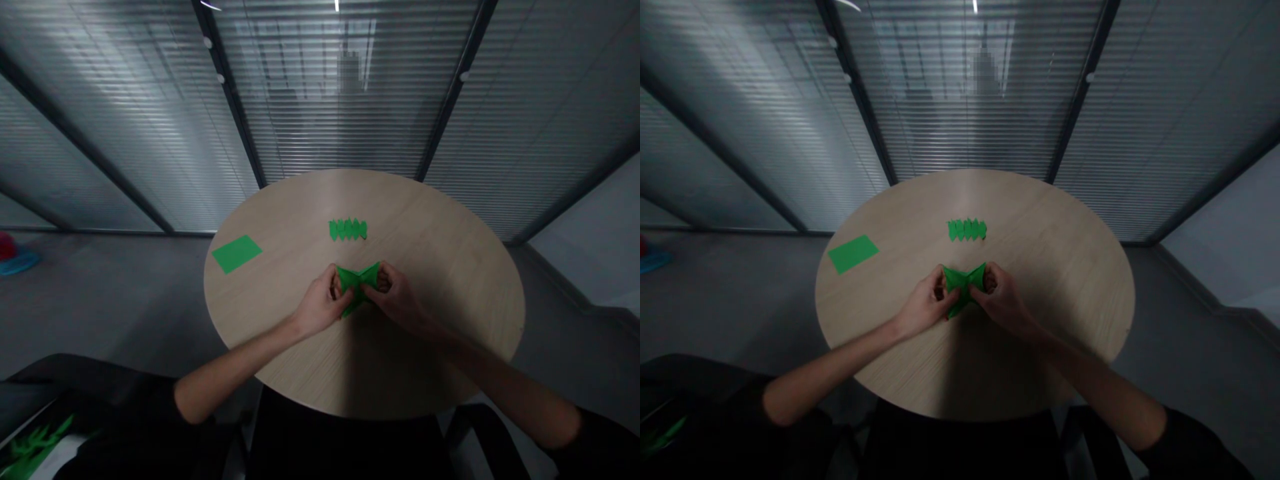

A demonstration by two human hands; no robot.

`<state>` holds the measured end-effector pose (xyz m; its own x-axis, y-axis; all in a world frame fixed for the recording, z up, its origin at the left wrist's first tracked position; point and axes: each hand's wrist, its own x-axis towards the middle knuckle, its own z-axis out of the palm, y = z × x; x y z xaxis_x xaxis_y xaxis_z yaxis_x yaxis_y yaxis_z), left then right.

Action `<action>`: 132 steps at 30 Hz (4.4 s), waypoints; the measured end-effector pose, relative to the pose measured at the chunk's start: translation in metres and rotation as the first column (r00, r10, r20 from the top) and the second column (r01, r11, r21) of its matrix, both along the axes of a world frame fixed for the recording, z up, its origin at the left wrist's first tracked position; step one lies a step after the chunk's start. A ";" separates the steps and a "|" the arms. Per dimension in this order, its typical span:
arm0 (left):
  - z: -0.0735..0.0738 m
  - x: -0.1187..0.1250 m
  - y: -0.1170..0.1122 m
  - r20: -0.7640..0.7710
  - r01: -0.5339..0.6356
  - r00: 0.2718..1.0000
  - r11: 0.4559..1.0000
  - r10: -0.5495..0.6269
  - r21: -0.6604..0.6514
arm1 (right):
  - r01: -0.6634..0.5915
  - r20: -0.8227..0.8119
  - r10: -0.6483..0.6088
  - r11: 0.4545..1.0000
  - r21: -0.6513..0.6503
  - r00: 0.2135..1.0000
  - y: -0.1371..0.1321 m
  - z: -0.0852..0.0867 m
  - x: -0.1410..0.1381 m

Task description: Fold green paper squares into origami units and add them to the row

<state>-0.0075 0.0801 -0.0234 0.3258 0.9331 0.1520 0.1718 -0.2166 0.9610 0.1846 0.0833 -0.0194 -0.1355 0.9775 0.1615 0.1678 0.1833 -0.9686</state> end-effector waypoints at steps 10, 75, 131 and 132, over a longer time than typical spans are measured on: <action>0.010 -0.004 0.001 0.316 0.151 0.942 0.983 -0.112 -0.101 | -0.048 -0.145 0.027 0.988 -0.145 0.989 0.004 0.009 0.005; 0.010 -0.003 0.006 0.260 0.212 0.952 0.958 -0.159 -0.193 | -0.182 -0.119 0.177 0.983 -0.028 0.977 -0.011 0.011 0.005; 0.014 -0.015 -0.003 0.034 0.072 0.996 0.959 -0.085 0.275 | -0.215 -0.331 0.112 0.932 -0.293 0.937 0.003 0.018 0.015; 0.015 -0.016 -0.004 -0.020 0.070 0.998 0.933 -0.067 0.353 | -0.212 -0.341 0.104 0.931 -0.298 0.934 0.003 0.017 0.016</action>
<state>-0.0236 0.0765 -0.0083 0.3894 0.7949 0.4653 0.1512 -0.5535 0.8190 0.2005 0.0864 -0.0021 -0.2875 0.9525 -0.1007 -0.1597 -0.1514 -0.9755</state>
